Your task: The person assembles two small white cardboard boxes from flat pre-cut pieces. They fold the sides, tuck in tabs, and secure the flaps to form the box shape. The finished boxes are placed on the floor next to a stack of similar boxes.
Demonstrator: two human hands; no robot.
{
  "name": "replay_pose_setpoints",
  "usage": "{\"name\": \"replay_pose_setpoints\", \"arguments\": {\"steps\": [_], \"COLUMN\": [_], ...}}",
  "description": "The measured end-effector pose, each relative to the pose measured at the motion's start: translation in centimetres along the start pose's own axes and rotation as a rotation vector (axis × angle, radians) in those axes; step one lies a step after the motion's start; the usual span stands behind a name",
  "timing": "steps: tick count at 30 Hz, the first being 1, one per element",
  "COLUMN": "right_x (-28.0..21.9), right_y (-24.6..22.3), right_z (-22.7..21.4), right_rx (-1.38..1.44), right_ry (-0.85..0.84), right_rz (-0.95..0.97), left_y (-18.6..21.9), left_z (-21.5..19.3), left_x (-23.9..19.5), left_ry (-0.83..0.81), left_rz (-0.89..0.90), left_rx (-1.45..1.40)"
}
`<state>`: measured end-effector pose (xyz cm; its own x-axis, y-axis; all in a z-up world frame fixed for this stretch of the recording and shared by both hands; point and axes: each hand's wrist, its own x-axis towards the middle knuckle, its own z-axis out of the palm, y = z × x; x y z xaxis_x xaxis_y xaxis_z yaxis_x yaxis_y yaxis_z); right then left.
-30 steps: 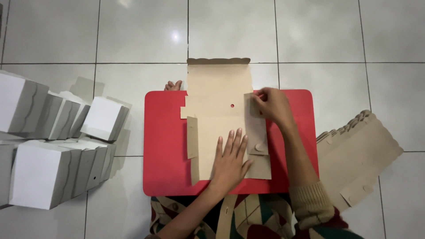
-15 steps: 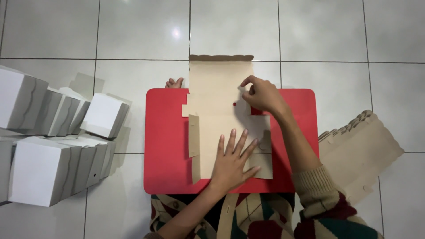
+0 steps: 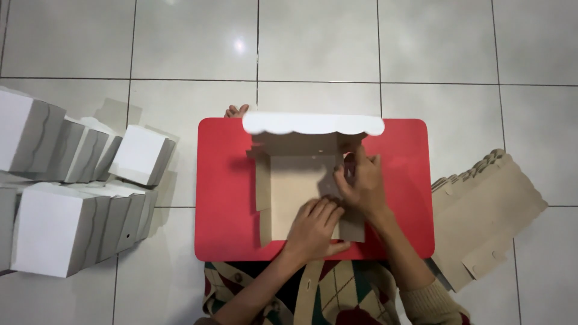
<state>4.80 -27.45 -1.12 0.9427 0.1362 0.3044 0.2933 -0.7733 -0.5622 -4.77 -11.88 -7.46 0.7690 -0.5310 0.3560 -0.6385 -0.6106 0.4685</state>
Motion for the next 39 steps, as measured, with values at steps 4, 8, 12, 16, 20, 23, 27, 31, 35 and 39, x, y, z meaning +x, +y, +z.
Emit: {"name": "replay_pose_setpoints", "arguments": {"steps": [4, 8, 12, 16, 20, 23, 27, 31, 35, 39], "right_x": [0.2, 0.7, 0.2, -0.4, -1.3, -1.6, -1.1, -2.6, -3.3, -4.0], "right_y": [-1.1, -2.0, -0.8, -0.3, 1.3, 1.8, 0.2, 2.3, 4.1, 5.8], "right_z": [-1.0, -2.1, -1.2, -0.8, 0.5, 1.0, 0.9, 3.2, 4.9, 5.7], "right_rx": [0.047, 0.220, 0.177, 0.138, 0.095, 0.041, -0.037, -0.070, -0.089, -0.052], "right_ry": [0.001, -0.141, -0.107, -0.125, -0.063, 0.011, 0.119, 0.186, 0.275, 0.315], "right_rz": [0.018, 0.145, 0.086, 0.037, -0.015, -0.139, -0.311, -0.335, -0.419, -0.481], "left_y": [1.6, 3.0, 4.2, 2.7, 4.2, 3.7, 1.7, 1.4, 0.1, -1.3], "left_z": [-3.3, -6.1, -11.0, -8.9, -13.3, -13.2, -9.8, -9.8, -6.8, -4.7], "left_x": [0.5, 1.6, 5.0, 5.9, 8.9, 9.1, 8.5, 9.2, 8.9, 8.3], "left_ry": [0.041, 0.048, -0.131, -0.217, -0.315, -0.366, -0.399, -0.444, -0.103, 0.137], "left_rz": [-0.098, -0.267, -0.386, -0.438, -0.518, -0.555, -0.566, -0.587, -0.521, -0.405], "left_rx": [-0.127, -0.302, -0.238, -0.103, -0.137, -0.081, 0.039, 0.051, 0.169, 0.075]}}
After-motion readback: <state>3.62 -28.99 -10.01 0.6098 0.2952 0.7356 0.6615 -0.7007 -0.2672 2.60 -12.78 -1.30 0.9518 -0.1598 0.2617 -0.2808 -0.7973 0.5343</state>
